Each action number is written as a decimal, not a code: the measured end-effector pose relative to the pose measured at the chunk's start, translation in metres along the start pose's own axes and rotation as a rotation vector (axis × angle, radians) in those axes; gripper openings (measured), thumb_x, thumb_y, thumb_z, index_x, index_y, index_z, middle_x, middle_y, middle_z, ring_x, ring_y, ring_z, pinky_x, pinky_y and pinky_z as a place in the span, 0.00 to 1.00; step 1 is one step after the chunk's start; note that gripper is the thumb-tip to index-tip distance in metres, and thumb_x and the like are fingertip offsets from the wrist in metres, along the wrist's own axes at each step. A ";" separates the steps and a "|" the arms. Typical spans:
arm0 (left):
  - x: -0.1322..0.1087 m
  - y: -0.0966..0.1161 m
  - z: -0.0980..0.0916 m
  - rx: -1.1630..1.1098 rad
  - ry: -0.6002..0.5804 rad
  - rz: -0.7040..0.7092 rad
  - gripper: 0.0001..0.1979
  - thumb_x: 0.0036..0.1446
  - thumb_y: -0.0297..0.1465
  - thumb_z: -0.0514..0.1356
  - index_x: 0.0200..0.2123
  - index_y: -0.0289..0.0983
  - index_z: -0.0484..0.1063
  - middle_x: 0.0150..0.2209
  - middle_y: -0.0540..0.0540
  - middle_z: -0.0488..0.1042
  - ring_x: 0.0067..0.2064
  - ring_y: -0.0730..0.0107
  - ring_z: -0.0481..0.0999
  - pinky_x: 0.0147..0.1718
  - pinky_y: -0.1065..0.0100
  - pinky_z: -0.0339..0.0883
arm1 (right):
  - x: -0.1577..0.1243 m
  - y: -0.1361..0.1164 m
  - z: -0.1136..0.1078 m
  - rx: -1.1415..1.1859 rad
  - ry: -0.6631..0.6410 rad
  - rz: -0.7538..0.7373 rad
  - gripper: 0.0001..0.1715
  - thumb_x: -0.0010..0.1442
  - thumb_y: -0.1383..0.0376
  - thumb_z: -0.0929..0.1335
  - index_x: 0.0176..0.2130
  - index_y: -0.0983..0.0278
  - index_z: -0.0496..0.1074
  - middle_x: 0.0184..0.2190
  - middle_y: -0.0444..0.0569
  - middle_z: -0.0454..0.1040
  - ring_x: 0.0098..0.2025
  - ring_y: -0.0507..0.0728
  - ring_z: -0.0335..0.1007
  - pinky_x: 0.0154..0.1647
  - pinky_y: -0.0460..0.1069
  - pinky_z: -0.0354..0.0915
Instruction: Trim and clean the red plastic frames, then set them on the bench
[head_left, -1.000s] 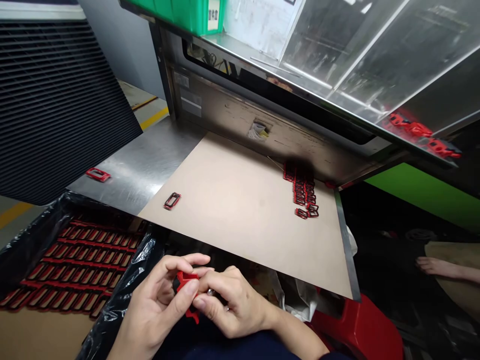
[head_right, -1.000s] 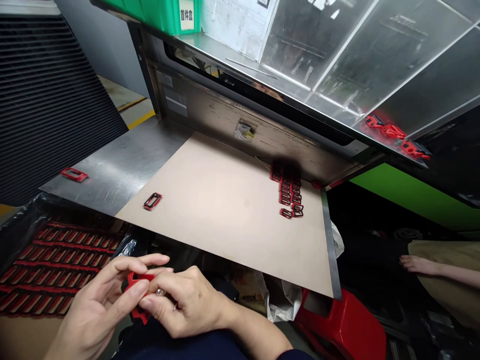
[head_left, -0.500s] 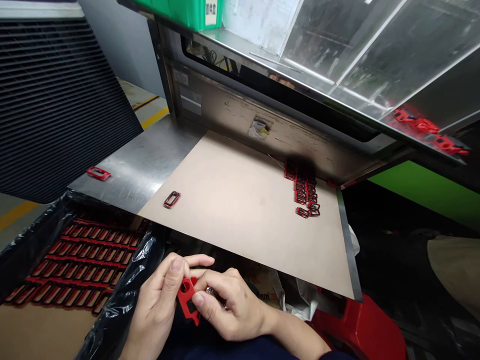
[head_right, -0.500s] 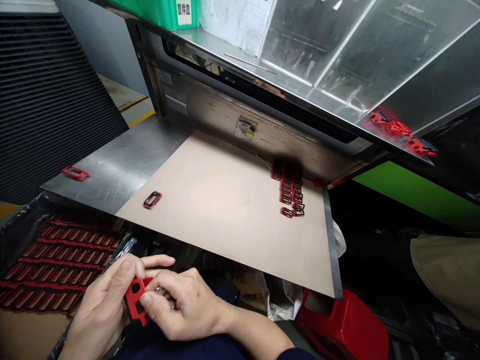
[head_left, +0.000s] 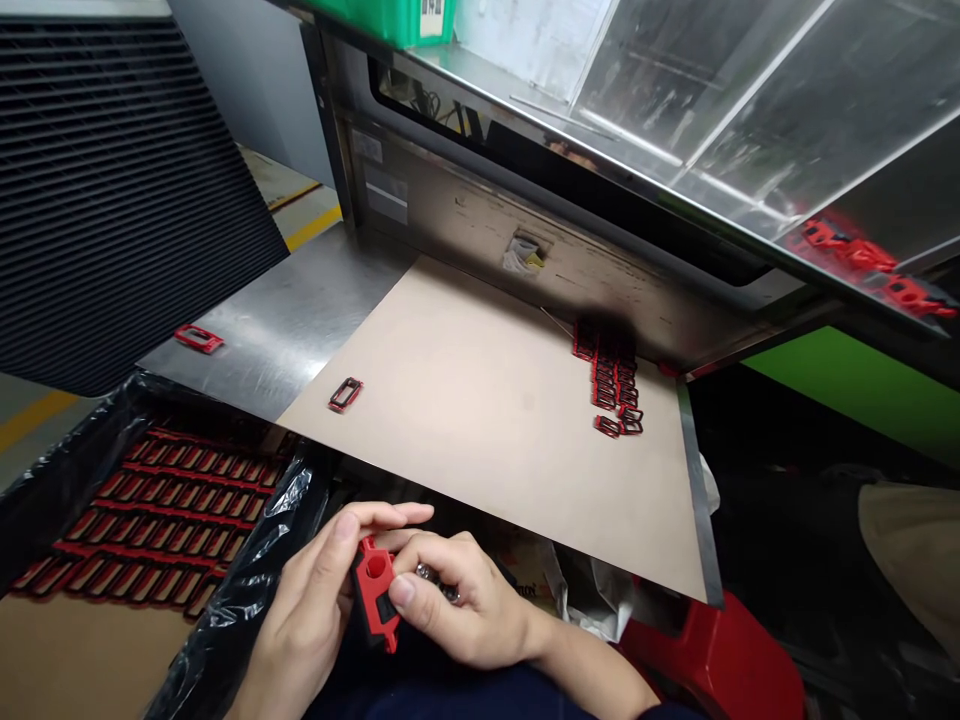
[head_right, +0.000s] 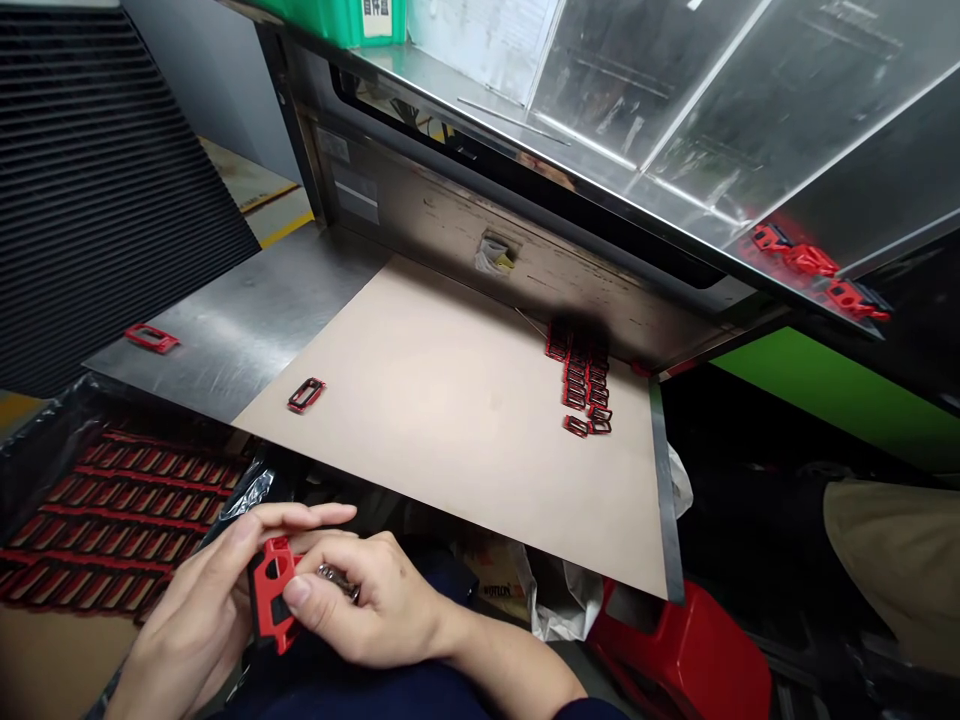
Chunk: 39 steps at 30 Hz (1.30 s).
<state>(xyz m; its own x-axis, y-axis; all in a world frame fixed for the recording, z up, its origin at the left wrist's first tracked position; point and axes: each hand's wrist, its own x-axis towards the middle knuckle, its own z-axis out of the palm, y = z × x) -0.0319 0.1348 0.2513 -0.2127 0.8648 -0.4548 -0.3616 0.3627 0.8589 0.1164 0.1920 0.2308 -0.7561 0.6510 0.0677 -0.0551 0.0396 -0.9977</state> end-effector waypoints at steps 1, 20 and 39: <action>0.000 0.001 0.000 -0.044 -0.002 -0.016 0.24 0.68 0.51 0.52 0.42 0.42 0.81 0.51 0.46 0.84 0.51 0.57 0.82 0.46 0.69 0.78 | 0.000 0.000 0.000 0.023 0.002 0.020 0.23 0.71 0.49 0.62 0.32 0.63 0.64 0.23 0.42 0.65 0.23 0.48 0.56 0.25 0.44 0.57; -0.004 -0.020 -0.026 0.256 -0.063 0.271 0.30 0.52 0.34 0.72 0.58 0.60 0.75 0.60 0.59 0.78 0.60 0.64 0.78 0.57 0.75 0.69 | 0.013 -0.004 0.001 -0.011 0.142 0.014 0.18 0.68 0.52 0.66 0.33 0.62 0.65 0.19 0.35 0.56 0.19 0.46 0.49 0.21 0.43 0.53; 0.002 -0.018 -0.040 0.449 -0.211 0.457 0.37 0.55 0.25 0.62 0.63 0.65 0.67 0.62 0.66 0.75 0.60 0.71 0.77 0.59 0.76 0.66 | 0.011 -0.009 -0.004 -0.108 0.220 0.011 0.23 0.71 0.51 0.62 0.31 0.63 0.67 0.23 0.41 0.67 0.22 0.48 0.57 0.24 0.44 0.58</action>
<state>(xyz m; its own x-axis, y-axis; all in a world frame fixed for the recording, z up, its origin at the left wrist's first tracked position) -0.0627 0.1160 0.2258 -0.0559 0.9984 -0.0055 0.1447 0.0135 0.9894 0.1110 0.2018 0.2400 -0.5957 0.8005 0.0659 0.0312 0.1050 -0.9940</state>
